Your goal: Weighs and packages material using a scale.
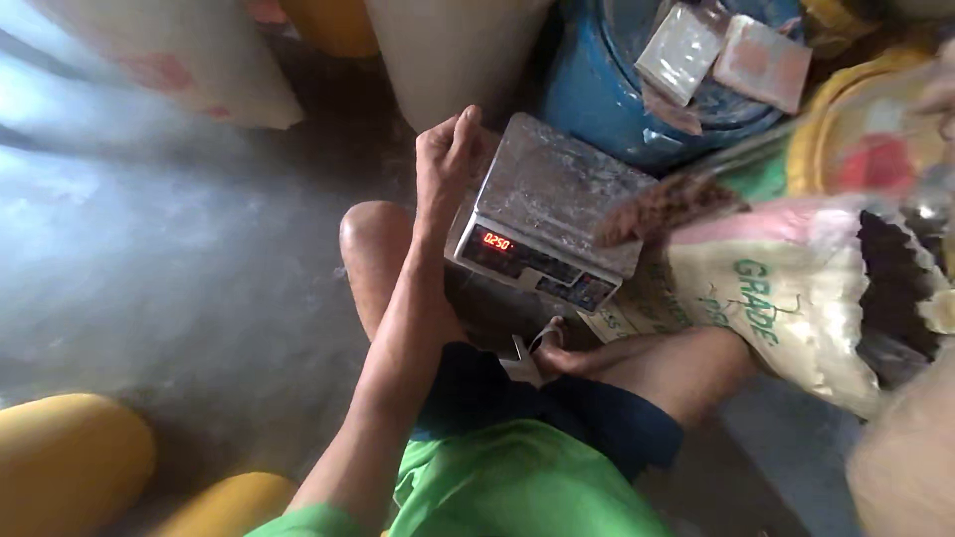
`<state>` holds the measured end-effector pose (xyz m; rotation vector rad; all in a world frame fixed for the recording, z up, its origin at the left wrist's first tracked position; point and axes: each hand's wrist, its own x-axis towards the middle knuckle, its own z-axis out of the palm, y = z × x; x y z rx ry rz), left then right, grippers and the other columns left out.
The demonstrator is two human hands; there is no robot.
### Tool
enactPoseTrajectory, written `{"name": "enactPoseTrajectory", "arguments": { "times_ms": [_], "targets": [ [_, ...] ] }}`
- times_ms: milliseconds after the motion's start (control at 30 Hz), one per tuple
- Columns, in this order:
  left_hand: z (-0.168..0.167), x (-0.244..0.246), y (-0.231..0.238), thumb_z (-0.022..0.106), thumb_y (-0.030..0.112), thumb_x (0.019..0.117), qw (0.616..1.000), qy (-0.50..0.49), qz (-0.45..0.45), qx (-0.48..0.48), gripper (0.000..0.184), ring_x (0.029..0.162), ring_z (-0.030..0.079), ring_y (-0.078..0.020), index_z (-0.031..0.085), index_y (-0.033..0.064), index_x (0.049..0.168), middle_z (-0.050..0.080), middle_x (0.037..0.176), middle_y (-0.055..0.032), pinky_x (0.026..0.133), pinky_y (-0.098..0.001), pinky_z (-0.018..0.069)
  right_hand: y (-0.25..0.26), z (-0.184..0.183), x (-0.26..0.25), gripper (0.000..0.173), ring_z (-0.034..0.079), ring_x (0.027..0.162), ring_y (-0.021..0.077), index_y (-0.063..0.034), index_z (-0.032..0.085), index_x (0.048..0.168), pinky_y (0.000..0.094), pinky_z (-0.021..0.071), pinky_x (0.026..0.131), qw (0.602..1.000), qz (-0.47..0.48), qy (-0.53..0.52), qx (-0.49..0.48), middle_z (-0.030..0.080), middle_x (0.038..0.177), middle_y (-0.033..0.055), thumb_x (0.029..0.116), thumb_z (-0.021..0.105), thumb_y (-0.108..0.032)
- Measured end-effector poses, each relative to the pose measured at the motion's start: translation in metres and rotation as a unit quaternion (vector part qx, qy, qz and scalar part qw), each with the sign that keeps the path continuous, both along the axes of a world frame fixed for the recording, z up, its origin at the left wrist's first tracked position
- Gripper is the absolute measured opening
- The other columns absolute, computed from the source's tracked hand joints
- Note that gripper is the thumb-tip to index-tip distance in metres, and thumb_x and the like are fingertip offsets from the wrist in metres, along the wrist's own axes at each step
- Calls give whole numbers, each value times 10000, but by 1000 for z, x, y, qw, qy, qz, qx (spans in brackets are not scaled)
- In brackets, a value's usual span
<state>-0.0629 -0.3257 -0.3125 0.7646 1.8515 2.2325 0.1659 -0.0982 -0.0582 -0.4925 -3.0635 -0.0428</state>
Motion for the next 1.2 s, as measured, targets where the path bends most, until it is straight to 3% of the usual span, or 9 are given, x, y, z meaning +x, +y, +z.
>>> {"name": "enactPoseTrajectory", "arguments": {
  "times_ms": [100,300,367,567,700,800,900,1033,1200],
  "targets": [
    [1,5,5,449,239,1104,998,40,17,-40,378,637,608,-59,683,53,871,658,739,20,618,-261,539,-10,-52,42,334,619,597,246,51,636,954,414,506,538,972,171,141,-79,627,727,163,1066,519,-241],
    [49,97,35,585,564,961,926,118,-345,-96,667,1305,558,-182,608,29,1358,626,1367,-74,1128,-409,455,-28,-40,88,354,543,520,102,-60,653,799,260,424,473,950,270,109,-116,578,629,25,1065,542,-265],
    [71,141,53,706,617,855,835,64,-544,-47,814,1237,603,-98,588,12,1387,670,1318,-35,1084,-331,498,-35,-18,95,319,557,549,60,-80,676,815,223,432,493,943,280,115,-142,603,652,-3,1051,574,-267],
    [97,187,95,693,200,946,628,-30,-775,63,285,891,648,-36,664,-34,1107,707,974,-23,795,-220,549,-25,15,66,291,527,561,6,-76,686,790,194,395,504,935,264,198,-128,605,648,-8,1004,637,-267],
    [101,216,82,436,226,1088,668,-81,-737,61,334,771,654,-78,611,53,863,651,788,8,734,-293,568,1,-22,51,299,481,545,13,-75,658,772,212,381,514,926,155,242,-243,557,637,-33,1007,652,-260],
    [90,227,67,391,291,1113,703,-140,-693,74,418,738,667,-104,569,94,791,663,753,2,703,-316,570,18,-81,93,367,526,602,28,-87,636,1076,194,461,508,815,38,315,-485,581,777,-55,1064,491,-424],
    [84,225,62,380,212,1116,735,-129,-664,42,390,714,662,-97,607,28,858,662,746,-13,700,-300,579,-7,-126,138,677,670,986,124,-162,582,1392,314,598,798,726,69,147,-668,679,1194,7,959,533,-680],
    [87,228,49,588,111,1013,761,-87,-643,-8,112,783,659,8,681,50,1002,698,817,68,762,-205,568,-46,-108,131,360,687,995,96,-38,707,1053,268,607,870,736,168,78,-651,692,1149,48,1109,435,-267],
    [115,202,34,748,268,934,755,26,-655,21,243,944,599,97,640,69,1023,670,962,84,830,-115,512,-53,-83,125,459,700,1047,197,-115,660,843,521,469,1120,681,251,223,-650,724,882,9,1091,439,-432]
  ]
}}
